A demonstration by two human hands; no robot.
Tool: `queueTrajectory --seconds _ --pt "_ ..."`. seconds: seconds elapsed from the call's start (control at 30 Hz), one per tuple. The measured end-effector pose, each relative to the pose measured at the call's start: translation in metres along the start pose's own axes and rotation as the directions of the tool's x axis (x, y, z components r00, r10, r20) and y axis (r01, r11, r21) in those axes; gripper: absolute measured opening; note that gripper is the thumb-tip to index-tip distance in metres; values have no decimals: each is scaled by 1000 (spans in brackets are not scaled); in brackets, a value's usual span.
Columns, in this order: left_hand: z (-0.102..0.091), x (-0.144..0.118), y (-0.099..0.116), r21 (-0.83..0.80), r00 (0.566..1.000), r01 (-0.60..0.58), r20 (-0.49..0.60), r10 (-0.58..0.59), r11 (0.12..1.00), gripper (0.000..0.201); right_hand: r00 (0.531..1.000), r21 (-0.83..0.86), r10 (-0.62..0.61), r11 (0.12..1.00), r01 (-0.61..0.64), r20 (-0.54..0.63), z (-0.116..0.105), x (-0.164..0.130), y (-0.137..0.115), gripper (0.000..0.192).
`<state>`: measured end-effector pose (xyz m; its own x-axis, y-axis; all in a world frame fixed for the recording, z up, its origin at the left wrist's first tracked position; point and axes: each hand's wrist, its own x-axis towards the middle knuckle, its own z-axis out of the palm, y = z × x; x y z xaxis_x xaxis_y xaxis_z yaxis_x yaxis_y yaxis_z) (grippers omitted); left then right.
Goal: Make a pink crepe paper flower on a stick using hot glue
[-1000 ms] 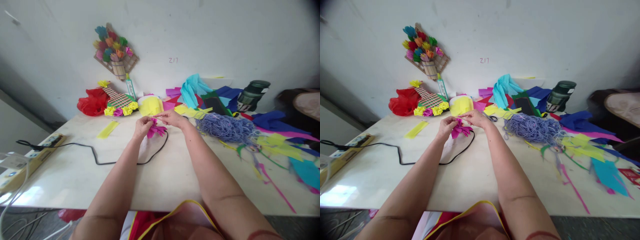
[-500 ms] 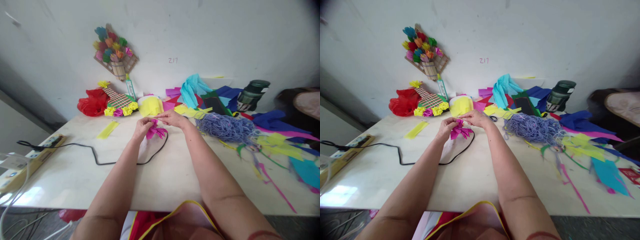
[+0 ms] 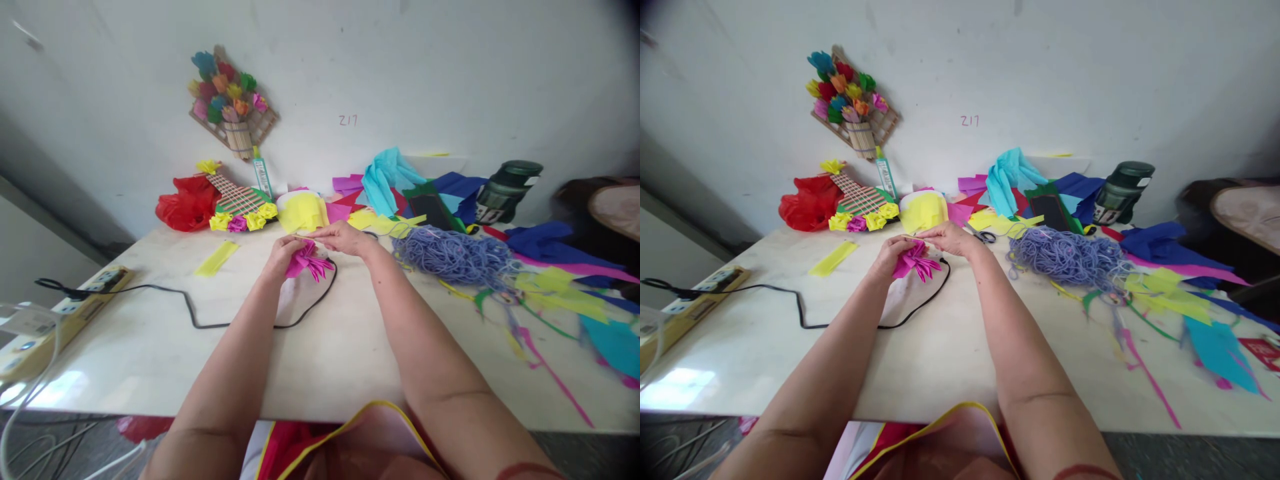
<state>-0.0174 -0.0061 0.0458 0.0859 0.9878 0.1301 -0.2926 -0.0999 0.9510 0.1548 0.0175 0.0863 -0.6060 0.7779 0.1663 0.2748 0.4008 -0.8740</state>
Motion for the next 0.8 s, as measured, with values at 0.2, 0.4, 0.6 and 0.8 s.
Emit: queueTrajectory --seconds 0.2,0.4,0.6,0.8 --pt "1 0 1 -60 1000 13 4 -13 998 14 997 -74 -73 995 71 -24 1 1 2 28" --pt "3 -1 1 -121 999 29 -36 -34 992 20 996 -204 -90 975 83 -25 1 3 5 26" --pt "4 -2 2 -74 998 32 -48 -36 997 21 991 -278 -131 953 119 -26 1 6 12 28" --pt "4 -2 2 -42 998 35 -48 -37 998 23 994 -296 -108 950 94 -31 0 6 10 29"
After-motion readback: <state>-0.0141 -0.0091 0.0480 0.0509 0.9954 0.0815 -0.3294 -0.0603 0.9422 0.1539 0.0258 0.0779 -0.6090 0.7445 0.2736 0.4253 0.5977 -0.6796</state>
